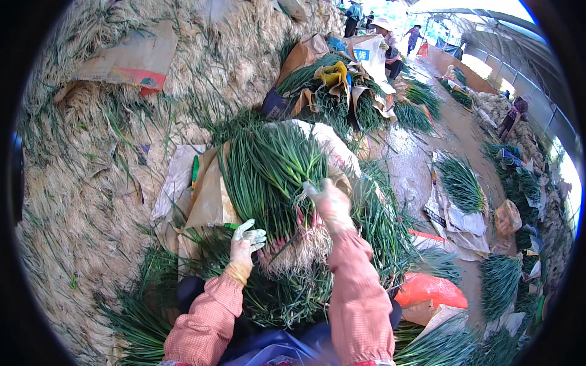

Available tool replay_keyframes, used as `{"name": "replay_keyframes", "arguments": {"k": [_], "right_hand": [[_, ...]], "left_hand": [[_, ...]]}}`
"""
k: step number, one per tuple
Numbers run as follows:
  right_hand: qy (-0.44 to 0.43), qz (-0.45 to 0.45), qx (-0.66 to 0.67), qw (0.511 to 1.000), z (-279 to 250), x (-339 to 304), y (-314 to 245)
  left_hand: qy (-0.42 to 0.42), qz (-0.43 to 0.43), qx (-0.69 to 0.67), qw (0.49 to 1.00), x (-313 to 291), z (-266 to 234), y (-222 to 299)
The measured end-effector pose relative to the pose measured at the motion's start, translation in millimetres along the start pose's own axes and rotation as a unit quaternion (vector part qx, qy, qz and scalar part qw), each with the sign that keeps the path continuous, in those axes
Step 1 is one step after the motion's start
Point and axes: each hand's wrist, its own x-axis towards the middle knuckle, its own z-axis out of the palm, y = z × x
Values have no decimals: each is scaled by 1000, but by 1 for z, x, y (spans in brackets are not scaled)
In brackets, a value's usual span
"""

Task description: The person gathers green onions into bundles, trims the roots with a knife, and ties them with rubber bands. The person places the finished bundles aside and continues processing more onions.

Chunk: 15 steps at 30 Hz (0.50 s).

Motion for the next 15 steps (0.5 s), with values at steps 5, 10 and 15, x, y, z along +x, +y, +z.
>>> {"name": "replay_keyframes", "arguments": {"k": [5,10,15], "right_hand": [[-57,-4,30,998,53,28,36],[-244,-242,-19,939,27,-88,23],[-299,88,471,825,5,-92,53]], "left_hand": [[-102,94,-7,990,-21,72,38],[-202,-107,-21,973,13,69,17],[-237,-183,38,953,-21,72,12]]}}
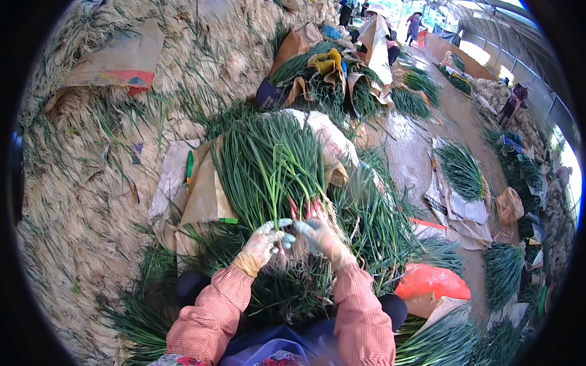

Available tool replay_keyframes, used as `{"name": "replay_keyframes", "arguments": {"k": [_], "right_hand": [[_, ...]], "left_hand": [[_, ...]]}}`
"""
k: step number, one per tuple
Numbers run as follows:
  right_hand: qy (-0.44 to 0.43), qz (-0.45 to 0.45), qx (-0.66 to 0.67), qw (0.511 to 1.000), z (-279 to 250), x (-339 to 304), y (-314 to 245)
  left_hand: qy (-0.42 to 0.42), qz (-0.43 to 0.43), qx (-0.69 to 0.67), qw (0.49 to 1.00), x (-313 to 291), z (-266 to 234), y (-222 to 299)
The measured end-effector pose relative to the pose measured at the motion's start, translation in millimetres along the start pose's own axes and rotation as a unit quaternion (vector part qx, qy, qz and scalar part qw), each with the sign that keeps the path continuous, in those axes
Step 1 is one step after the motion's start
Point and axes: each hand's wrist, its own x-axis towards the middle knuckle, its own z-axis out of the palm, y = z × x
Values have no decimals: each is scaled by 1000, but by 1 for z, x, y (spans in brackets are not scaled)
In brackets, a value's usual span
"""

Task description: The person gathers green onions into bundles, trims the roots with a knife, and ties them with rubber bands. The person places the finished bundles aside and continues processing more onions.

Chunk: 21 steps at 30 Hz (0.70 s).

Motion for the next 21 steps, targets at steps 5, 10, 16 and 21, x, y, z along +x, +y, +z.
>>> {"name": "replay_keyframes", "arguments": {"k": [5,10,16,21], "right_hand": [[-89,30,236,967,27,21,10],[153,-236,431,857,-2,15,1],[254,-43,-356,898,-61,51,12],[158,-322,-519,776,11,-5,17]], "left_hand": [[-54,-27,-101,993,-5,-3,-39],[6,69,-254,965,1,3,-44],[-156,112,-231,954,6,54,-26],[43,141,-127,981,23,26,-2]]}}
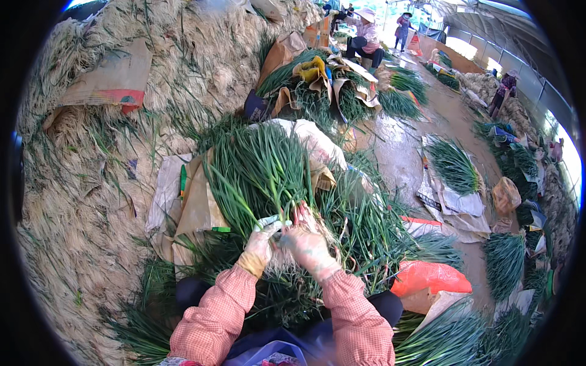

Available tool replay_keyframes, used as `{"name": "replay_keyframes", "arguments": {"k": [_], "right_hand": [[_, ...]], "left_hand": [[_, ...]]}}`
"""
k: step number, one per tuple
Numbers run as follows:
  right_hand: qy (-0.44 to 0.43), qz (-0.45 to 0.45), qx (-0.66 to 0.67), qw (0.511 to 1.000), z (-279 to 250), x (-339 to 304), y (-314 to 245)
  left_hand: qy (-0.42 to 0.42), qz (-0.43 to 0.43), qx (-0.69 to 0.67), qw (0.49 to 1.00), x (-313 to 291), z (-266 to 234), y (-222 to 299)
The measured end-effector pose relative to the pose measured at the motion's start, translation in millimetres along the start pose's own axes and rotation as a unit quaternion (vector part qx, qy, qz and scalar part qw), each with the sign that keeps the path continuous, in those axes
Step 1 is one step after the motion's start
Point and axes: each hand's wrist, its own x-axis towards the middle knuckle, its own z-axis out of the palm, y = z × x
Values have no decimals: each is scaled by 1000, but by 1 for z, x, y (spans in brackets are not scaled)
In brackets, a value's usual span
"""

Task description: The person gathers green onions into bundles, trims the roots with a knife, and ties them with rubber bands. The person places the finished bundles aside and continues processing more onions.

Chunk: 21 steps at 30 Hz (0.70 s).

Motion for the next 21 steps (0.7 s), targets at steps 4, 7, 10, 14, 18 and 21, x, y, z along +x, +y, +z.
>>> {"name": "replay_keyframes", "arguments": {"k": [4,7,10,14,18,21], "right_hand": [[-67,359,431,825,-5,3,10],[-125,367,567,727,16,14,9],[1,-82,23,996,118,4,60],[93,326,661,669,30,21,-14],[-149,325,711,605,21,20,-2],[-107,306,661,677,56,18,-4]], "left_hand": [[23,-70,83,994,-9,-22,-5],[24,-90,63,994,-26,-17,-28],[-14,-45,66,997,-16,-18,-43],[50,-11,51,997,-27,-38,-16],[-20,-93,50,994,-50,-21,-15],[-21,-187,15,982,-54,-35,-31]]}}
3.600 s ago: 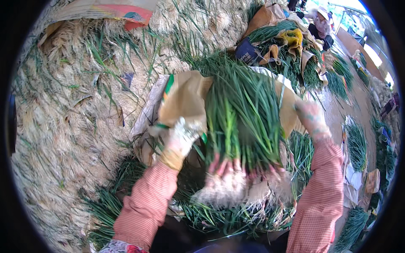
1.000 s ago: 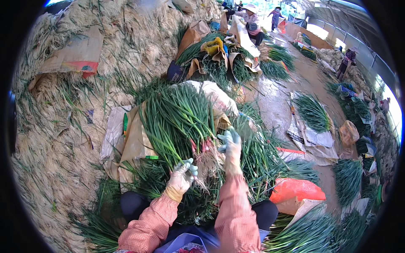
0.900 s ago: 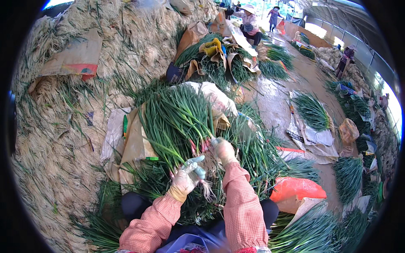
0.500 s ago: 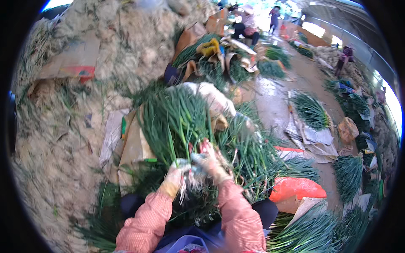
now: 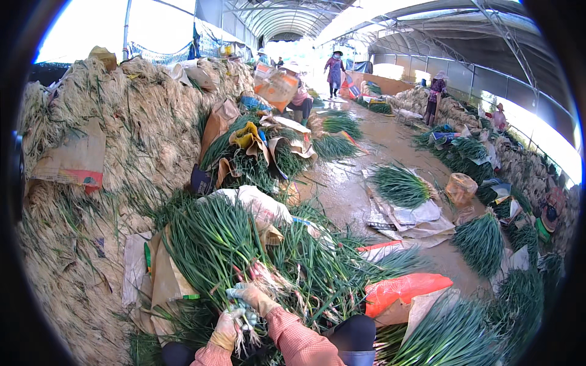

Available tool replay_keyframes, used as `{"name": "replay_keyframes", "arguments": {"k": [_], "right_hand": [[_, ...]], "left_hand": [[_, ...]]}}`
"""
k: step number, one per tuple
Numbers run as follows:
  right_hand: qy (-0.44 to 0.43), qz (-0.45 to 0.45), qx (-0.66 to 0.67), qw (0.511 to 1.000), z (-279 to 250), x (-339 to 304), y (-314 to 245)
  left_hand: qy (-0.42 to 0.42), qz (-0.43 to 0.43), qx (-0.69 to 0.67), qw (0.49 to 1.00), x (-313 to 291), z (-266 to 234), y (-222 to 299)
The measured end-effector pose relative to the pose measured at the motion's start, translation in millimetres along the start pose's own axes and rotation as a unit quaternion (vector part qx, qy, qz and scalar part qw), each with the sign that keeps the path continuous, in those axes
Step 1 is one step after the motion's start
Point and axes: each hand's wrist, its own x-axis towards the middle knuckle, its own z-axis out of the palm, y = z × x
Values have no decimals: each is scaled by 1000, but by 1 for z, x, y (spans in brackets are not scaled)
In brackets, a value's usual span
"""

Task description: The person gathers green onions into bundles, trims the roots with a knife, and ties them with rubber bands. The person places the finished bundles aside and continues processing more onions.

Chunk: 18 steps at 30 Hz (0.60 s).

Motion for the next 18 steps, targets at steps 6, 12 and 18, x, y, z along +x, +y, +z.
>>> {"name": "replay_keyframes", "arguments": {"k": [6,12,18], "right_hand": [[42,-252,299,919,10,-49,-40],[252,-117,-323,905,-31,-1,-46],[213,-80,-410,883,-11,-10,-53]], "left_hand": [[92,130,-192,968,28,-5,6],[-49,123,-170,976,6,25,11],[44,173,-65,982,2,14,43]]}}
